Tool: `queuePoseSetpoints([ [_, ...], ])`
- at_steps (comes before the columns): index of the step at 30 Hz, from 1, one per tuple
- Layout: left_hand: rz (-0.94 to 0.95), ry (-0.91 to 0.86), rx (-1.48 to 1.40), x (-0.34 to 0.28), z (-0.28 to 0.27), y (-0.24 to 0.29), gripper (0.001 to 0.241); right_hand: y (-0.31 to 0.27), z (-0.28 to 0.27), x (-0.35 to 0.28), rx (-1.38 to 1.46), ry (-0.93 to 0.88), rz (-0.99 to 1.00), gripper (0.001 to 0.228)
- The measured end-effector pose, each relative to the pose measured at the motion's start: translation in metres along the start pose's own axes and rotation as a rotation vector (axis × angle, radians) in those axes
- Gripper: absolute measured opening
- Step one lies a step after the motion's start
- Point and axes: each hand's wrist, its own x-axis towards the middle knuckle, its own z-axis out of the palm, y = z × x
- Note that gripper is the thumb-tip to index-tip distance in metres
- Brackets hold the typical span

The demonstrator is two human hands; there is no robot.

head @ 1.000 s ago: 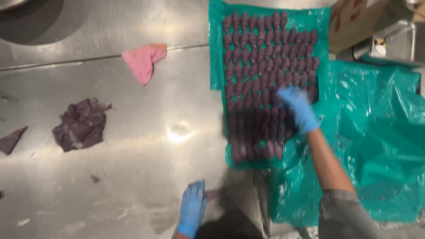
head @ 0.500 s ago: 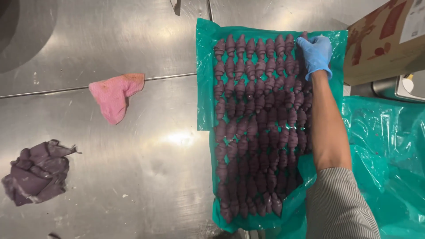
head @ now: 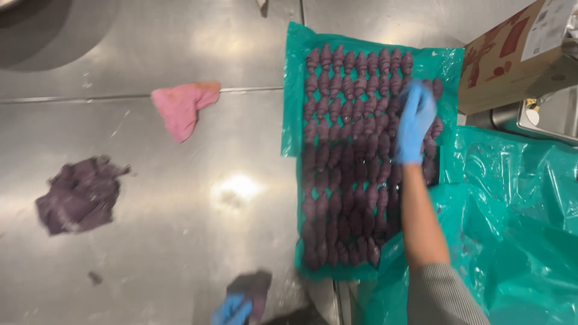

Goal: Shape pieces of purple dough into conical or croissant-like forms on a metal workstation.

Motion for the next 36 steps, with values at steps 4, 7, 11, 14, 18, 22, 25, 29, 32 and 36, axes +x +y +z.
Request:
queuePoseSetpoints([
  [4, 0.034, 0.041, -0.18, -0.046, 0.056, 0.263, 0.015, -0.129, -0.054, -0.154, 0.354, -0.498, 0.27, 0.03],
  [7, 0.185, 0.068, -0.262, -0.105, 0.056, 0.334, 0.013, -0.176, -0.074, -0.301, 0.531, -0.873, 0.109, 0.03],
  [11, 0.382, -0.085, -0.429, -0.118, 0.014, 0.313, 0.021, -0.295, -0.078, -0.392, 0.915, -1.293, 1.399, 0.07],
  [14, 0.32, -0.18, -0.453, -0.159, -0.03, 0.336, 0.029, -0.368, -0.076, -0.403, 1.74, -1.267, 1.551, 0.075],
  [18, 0.348, -0.231, -0.365, -0.17, -0.096, 0.3, 0.031, -0.44, -0.065, -0.413, 1.428, -1.112, 1.652, 0.058],
  [22, 0.435, -0.195, -0.134, -0.145, -0.152, 0.227, 0.024, -0.496, -0.049, -0.445, 1.313, -0.955, 1.48, 0.04],
  [25, 0.366, -0.258, -0.27, -0.126, -0.19, 0.197, 0.026, -0.531, -0.034, -0.458, 1.309, -0.97, 1.329, 0.039],
  [29, 0.149, -0.345, -0.554, -0.118, -0.224, 0.173, 0.032, -0.573, -0.029, -0.467, 1.195, -0.985, 1.26, 0.044],
  [32, 0.273, -0.386, -0.407, -0.123, -0.237, 0.17, 0.034, -0.572, -0.02, -0.488, 1.133, -0.975, 1.29, 0.046],
  [36, 0.275, -0.339, -0.512, -0.126, -0.241, 0.158, 0.029, -0.559, -0.022, -0.528, 1.275, -1.02, 1.166, 0.045],
])
